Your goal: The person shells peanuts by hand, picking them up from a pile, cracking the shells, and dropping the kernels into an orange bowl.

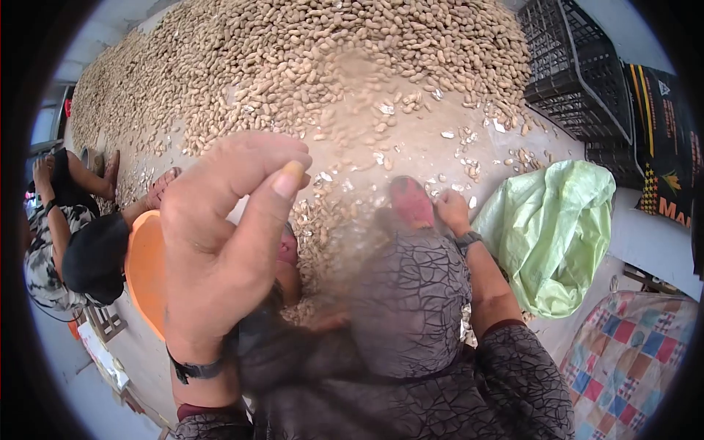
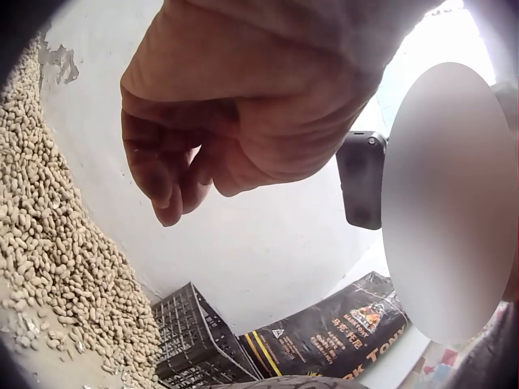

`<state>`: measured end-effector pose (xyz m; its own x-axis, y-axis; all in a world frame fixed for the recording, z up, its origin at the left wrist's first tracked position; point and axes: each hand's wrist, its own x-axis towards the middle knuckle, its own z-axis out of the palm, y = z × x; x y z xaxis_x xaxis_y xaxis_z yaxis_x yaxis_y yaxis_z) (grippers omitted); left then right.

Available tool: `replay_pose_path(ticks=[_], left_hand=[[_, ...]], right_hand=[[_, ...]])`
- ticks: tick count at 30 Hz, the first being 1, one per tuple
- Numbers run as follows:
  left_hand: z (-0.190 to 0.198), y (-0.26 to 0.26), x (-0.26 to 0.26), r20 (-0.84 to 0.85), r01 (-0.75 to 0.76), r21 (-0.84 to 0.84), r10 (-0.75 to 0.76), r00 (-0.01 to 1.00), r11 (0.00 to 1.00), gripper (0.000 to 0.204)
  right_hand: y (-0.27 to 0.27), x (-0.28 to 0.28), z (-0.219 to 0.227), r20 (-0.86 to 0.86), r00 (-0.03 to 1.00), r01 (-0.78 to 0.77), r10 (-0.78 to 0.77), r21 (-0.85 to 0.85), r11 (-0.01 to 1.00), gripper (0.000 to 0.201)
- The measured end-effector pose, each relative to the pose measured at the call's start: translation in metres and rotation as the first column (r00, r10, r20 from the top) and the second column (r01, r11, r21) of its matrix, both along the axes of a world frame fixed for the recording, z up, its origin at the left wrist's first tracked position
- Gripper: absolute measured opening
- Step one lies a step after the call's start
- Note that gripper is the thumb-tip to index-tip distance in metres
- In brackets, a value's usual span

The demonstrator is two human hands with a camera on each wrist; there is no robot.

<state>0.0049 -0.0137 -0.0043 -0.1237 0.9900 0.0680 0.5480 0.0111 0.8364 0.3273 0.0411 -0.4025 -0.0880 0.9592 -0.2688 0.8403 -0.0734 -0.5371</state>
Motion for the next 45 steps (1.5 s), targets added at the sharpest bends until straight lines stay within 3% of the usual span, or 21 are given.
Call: replay_pose_path(ticks=[7, 9, 10, 12, 13, 14, 15, 16, 18, 20, 21, 23, 24, 26, 28, 30, 32, 34, 35, 39, 45], left_hand=[[0.001, 0.005, -0.002, -0.049, 0.000, -0.011, -0.001, 0.999, 1.000, 0.017], [0.001, 0.006, 0.000, -0.043, 0.033, 0.013, -0.032, 0.999, 0.999, 0.018], [0.001, 0.007, 0.001, -0.035, 0.039, 0.008, -0.039, 0.999, 0.999, 0.018], [0.000, 0.007, 0.001, -0.040, 0.032, 0.006, -0.032, 0.999, 0.999, 0.019], [-0.002, 0.007, 0.000, -0.029, 0.048, 0.018, -0.048, 0.998, 0.999, 0.019], [-0.002, 0.007, 0.000, -0.024, 0.052, 0.014, -0.051, 0.998, 0.999, 0.019], [-0.002, 0.007, 0.002, -0.020, 0.051, 0.012, -0.051, 0.999, 0.999, 0.019], [-0.001, 0.007, 0.003, -0.016, 0.050, 0.012, -0.050, 0.999, 0.999, 0.019], [-0.005, 0.007, 0.006, 0.052, 0.066, -0.006, -0.065, 0.997, 0.998, 0.019], [-0.005, 0.010, 0.010, 0.105, 0.086, 0.006, -0.086, 0.991, 0.996, 0.018], [-0.004, 0.010, 0.014, 0.168, 0.106, -0.044, -0.097, 0.981, 0.993, 0.018], [-0.007, 0.011, 0.020, 0.269, 0.119, -0.105, -0.087, 0.959, 0.987, 0.018], [-0.009, 0.011, 0.024, 0.267, 0.111, -0.083, -0.085, 0.960, 0.990, 0.018], [-0.015, 0.014, 0.029, 0.280, 0.136, 0.063, -0.149, 0.948, 0.989, 0.020], [-0.019, 0.014, 0.033, 0.265, 0.110, 0.101, -0.133, 0.955, 0.989, 0.022], [-0.017, 0.017, 0.038, 0.253, 0.086, 0.155, -0.124, 0.959, 0.984, 0.024], [-0.014, 0.018, 0.041, 0.321, 0.010, 0.182, -0.069, 0.945, 0.983, 0.027], [-0.014, 0.019, 0.036, 0.310, 0.025, 0.203, -0.089, 0.946, 0.979, 0.028], [-0.013, 0.019, 0.035, 0.402, 0.015, 0.210, -0.100, 0.910, 0.977, 0.027], [-0.005, 0.014, 0.030, 0.582, -0.008, 0.282, -0.164, 0.796, 0.960, 0.025], [0.005, 0.004, 0.012, 0.620, -0.162, 0.349, -0.098, 0.779, 0.923, 0.023]], right_hand=[[0.000, -0.002, 0.008, -0.008, 0.989, -0.148, 0.148, 0.022, 0.989, 0.019], [-0.006, 0.005, 0.023, 0.090, 0.883, -0.460, 0.461, 0.369, 0.808, 0.018], [-0.007, 0.010, 0.023, 0.095, 0.885, -0.458, 0.456, 0.360, 0.813, 0.018], [0.001, 0.018, 0.023, -0.165, 0.885, -0.432, 0.435, 0.060, 0.900, 0.017], [0.004, 0.021, 0.014, -0.421, 0.888, -0.243, 0.182, -0.094, 0.966, 0.015], [0.006, 0.028, 0.007, -0.418, 0.891, -0.239, 0.177, -0.099, 0.966, 0.015], [0.013, 0.021, 0.033, -0.669, 0.671, -0.010, -0.319, -0.438, 0.899, 0.013], [0.019, 0.015, 0.056, -0.621, 0.253, 0.047, -0.742, -0.758, 0.650, 0.012], [0.031, 0.017, 0.077, -0.647, 0.218, 0.012, -0.731, -0.747, 0.665, 0.013], [0.051, 0.013, 0.114, -0.734, -0.049, -0.323, -0.678, -0.630, 0.706, 0.012], [0.061, 0.009, 0.132, -0.727, -0.088, -0.388, -0.681, -0.604, 0.696, 0.013], [0.076, -0.003, 0.178, -0.782, -0.073, -0.458, -0.618, -0.524, 0.718, 0.015], [0.084, -0.012, 0.204, -0.820, -0.059, -0.532, -0.569, -0.456, 0.714, 0.017], [0.087, -0.035, 0.253, -0.853, -0.036, -0.473, -0.521, -0.445, 0.760, 0.019], [0.085, -0.054, 0.283, -0.867, -0.133, -0.484, -0.480, -0.366, 0.795, 0.018], [0.082, -0.070, 0.309, -0.908, -0.148, -0.535, -0.391, -0.260, 0.804, 0.019], [0.071, -0.088, 0.343, -0.949, -0.068, -0.526, -0.309, -0.229, 0.819, 0.019], [0.062, -0.105, 0.370, -0.965, -0.027, -0.529, -0.260, -0.208, 0.823, 0.018], [0.059, -0.112, 0.383, -0.979, 0.019, -0.561, -0.203, -0.179, 0.808, 0.017], [0.046, -0.138, 0.412, -0.990, 0.098, -0.588, -0.103, -0.141, 0.797, 0.014], [0.036, -0.168, 0.435, -0.986, 0.123, -0.577, -0.117, -0.167, 0.800, 0.016]])
